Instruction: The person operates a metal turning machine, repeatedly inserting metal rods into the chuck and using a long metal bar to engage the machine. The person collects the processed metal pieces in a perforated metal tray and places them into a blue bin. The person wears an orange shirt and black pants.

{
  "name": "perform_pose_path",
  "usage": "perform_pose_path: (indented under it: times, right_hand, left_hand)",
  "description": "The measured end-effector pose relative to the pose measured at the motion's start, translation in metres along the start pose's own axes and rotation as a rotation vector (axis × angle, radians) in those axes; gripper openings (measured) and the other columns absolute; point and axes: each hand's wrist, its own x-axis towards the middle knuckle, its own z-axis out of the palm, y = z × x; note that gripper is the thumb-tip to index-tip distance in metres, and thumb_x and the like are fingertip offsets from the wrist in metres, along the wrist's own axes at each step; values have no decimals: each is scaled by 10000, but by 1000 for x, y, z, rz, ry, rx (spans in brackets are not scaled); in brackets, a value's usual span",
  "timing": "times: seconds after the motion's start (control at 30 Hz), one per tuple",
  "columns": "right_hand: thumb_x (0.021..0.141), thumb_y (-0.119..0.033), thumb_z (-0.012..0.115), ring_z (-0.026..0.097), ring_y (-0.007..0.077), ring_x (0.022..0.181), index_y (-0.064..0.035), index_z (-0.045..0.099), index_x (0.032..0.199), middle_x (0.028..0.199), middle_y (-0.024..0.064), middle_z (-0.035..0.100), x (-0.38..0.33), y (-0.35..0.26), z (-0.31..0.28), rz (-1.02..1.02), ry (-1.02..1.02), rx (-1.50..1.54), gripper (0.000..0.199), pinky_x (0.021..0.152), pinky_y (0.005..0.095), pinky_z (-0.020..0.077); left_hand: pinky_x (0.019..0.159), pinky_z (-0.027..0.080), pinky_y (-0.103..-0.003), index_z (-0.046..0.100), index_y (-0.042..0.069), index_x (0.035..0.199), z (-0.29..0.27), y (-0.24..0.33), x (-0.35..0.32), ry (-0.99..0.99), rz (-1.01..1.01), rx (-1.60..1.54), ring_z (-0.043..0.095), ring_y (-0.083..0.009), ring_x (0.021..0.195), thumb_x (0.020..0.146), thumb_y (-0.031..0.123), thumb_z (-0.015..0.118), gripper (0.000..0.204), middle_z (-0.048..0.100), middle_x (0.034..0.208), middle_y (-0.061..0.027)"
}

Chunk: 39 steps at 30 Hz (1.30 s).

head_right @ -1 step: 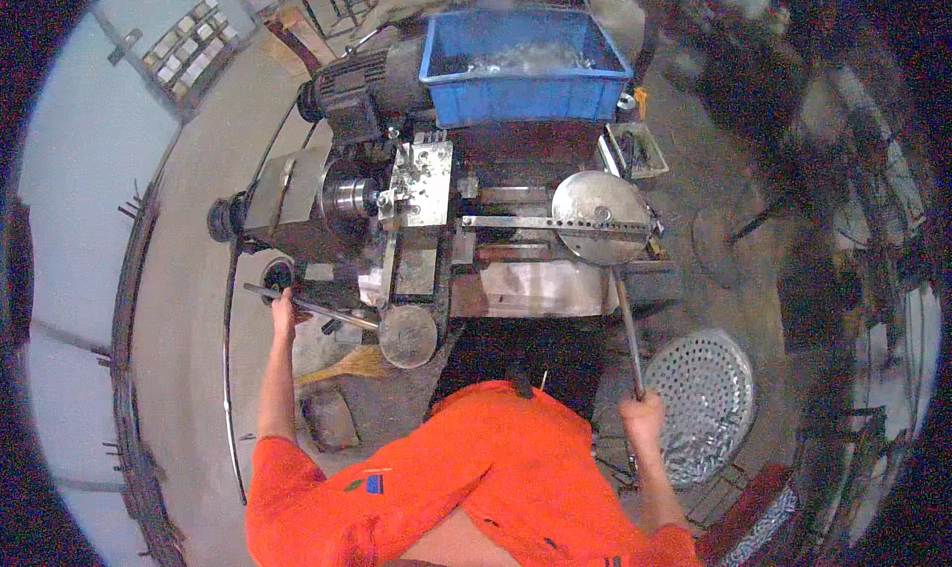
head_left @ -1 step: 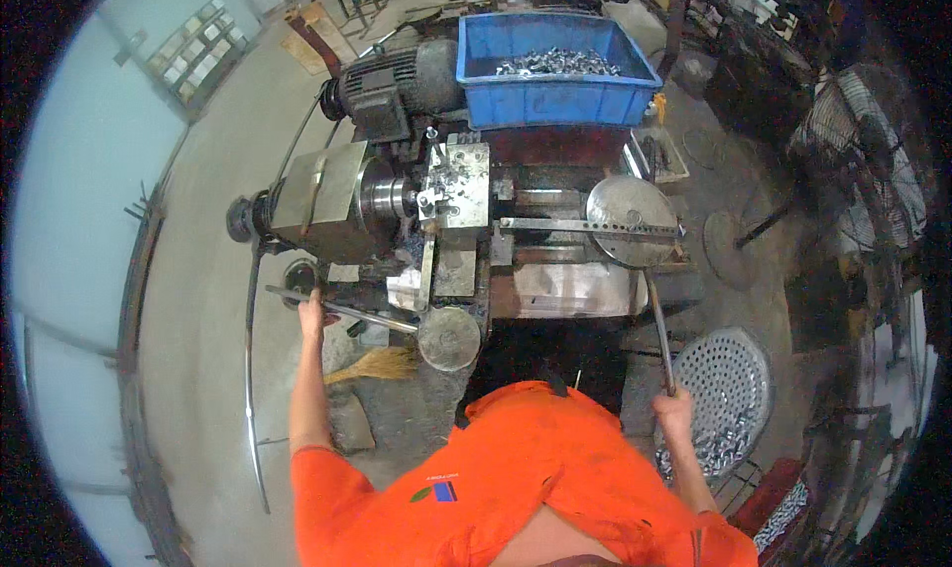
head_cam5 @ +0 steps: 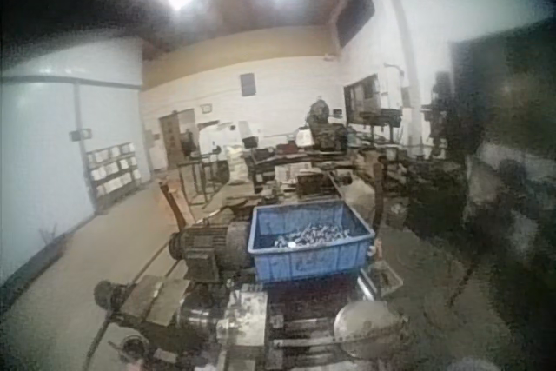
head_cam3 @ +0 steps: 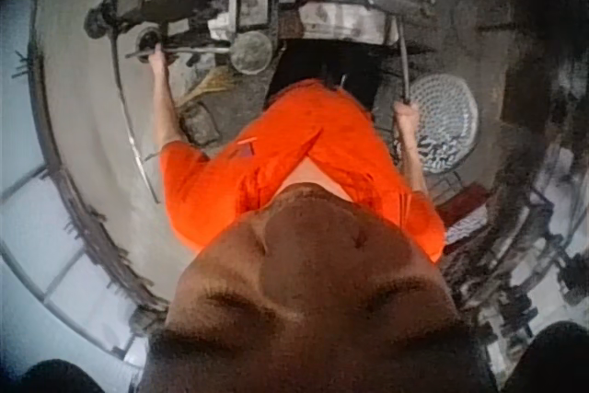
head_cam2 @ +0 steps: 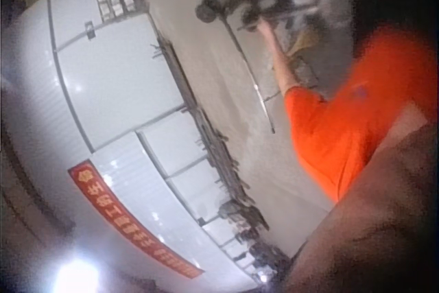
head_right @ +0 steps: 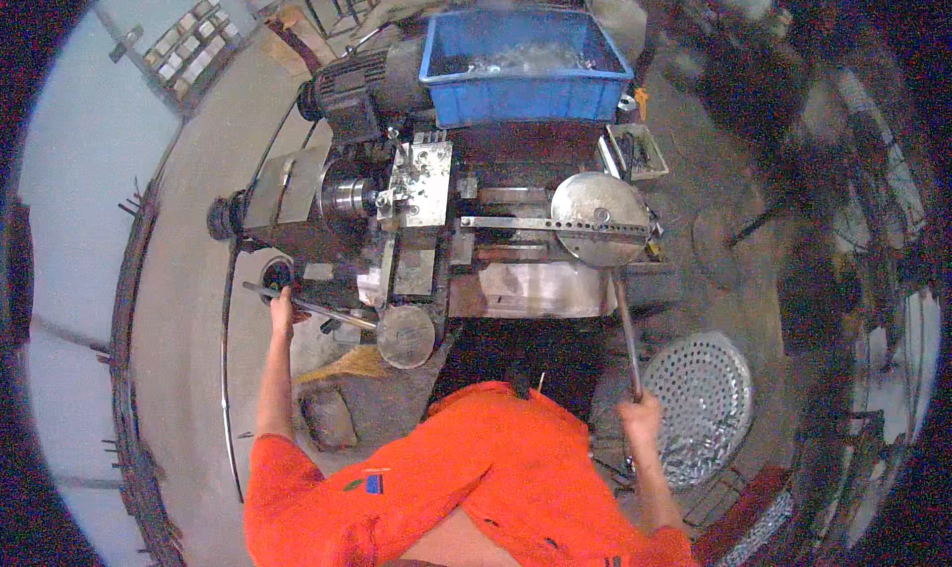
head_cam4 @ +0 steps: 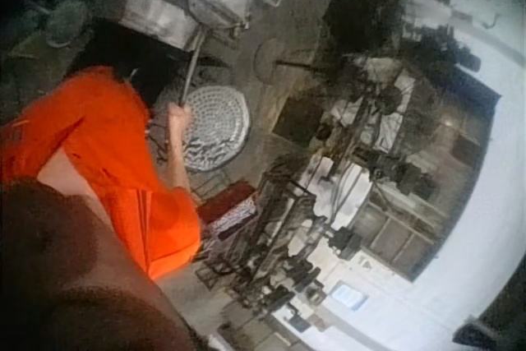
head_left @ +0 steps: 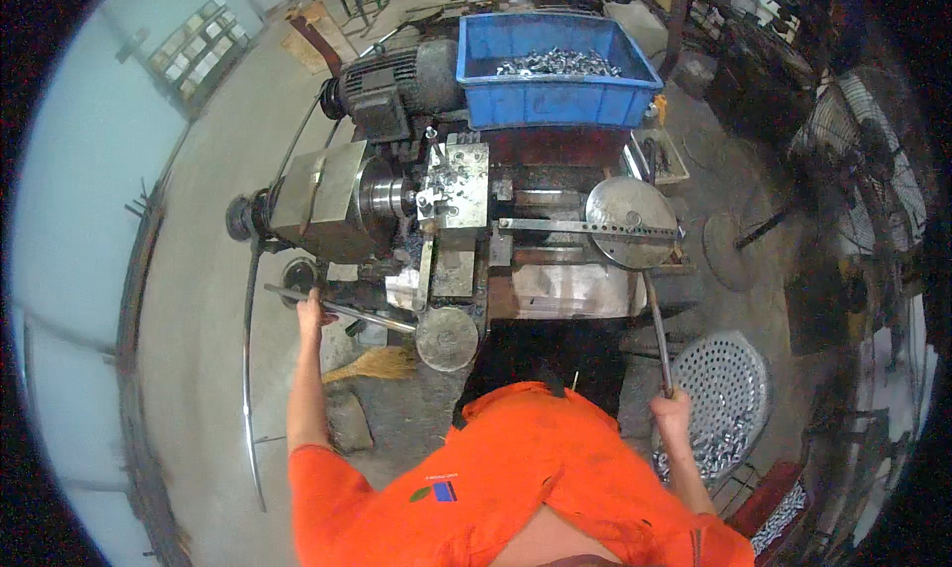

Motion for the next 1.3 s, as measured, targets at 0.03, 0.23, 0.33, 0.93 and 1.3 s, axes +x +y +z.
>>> perform_pose_path:
  times: [0.03, 0.23, 0.33, 0.93, 1.3]
  right_hand:
    - [599, -219, 608, 544, 234, 590, -7, 583, 765, 631, 152, 565, -5, -11, -4, -6, -12, -19, 270, 565, 369, 431]
    - [591, -201, 579, 561, 328, 609, 13, 588, 913, 632, 180, 565, 22, -23, -42, -156, 168, -354, 387, 588, 398, 449]
    - [594, -245, 660, 606, 336, 697, -68, 586, 975, 724, 165, 608, 111, 11, -85, -201, 226, -743, 427, 653, 432, 486]
    - [567, -129, 621, 450, 342, 1134, -31, 541, 1125, 1231, 187, 479, 87, -42, 5, -516, 391, -373, 572, 965, 392, 358]
    - [570, -88, 574, 584, 342, 914, -4, 636, 884, 976, 185, 614, 77, -110, -9, -661, 341, -205, 330, 841, 364, 451]
  left_hand:
    - [335, 474, -312, 523, -104, 876, 7, 11, -10, 12, -1, 10, 590, -274, 416, 816, 361, 504, 469, 568, 575, -169]
    - [341, 474, -306, 512, -72, 871, 1, 13, -18, 4, -40, 60, 594, -269, 424, 833, 358, 483, 432, 570, 590, -154]
    - [355, 483, -309, 497, -56, 868, 4, 3, -7, -14, -42, 9, 597, -266, 432, 843, 357, 474, 414, 565, 600, -151]
    - [698, 476, -413, 609, 56, 890, 16, -99, 10, -215, 455, 1262, 620, -331, 761, 799, 505, 520, 467, 640, 847, -161]
    - [733, 493, -448, 544, 48, 1048, 64, -164, 25, -218, 185, 1230, 610, -346, 872, 763, 531, 536, 561, 620, 949, -175]
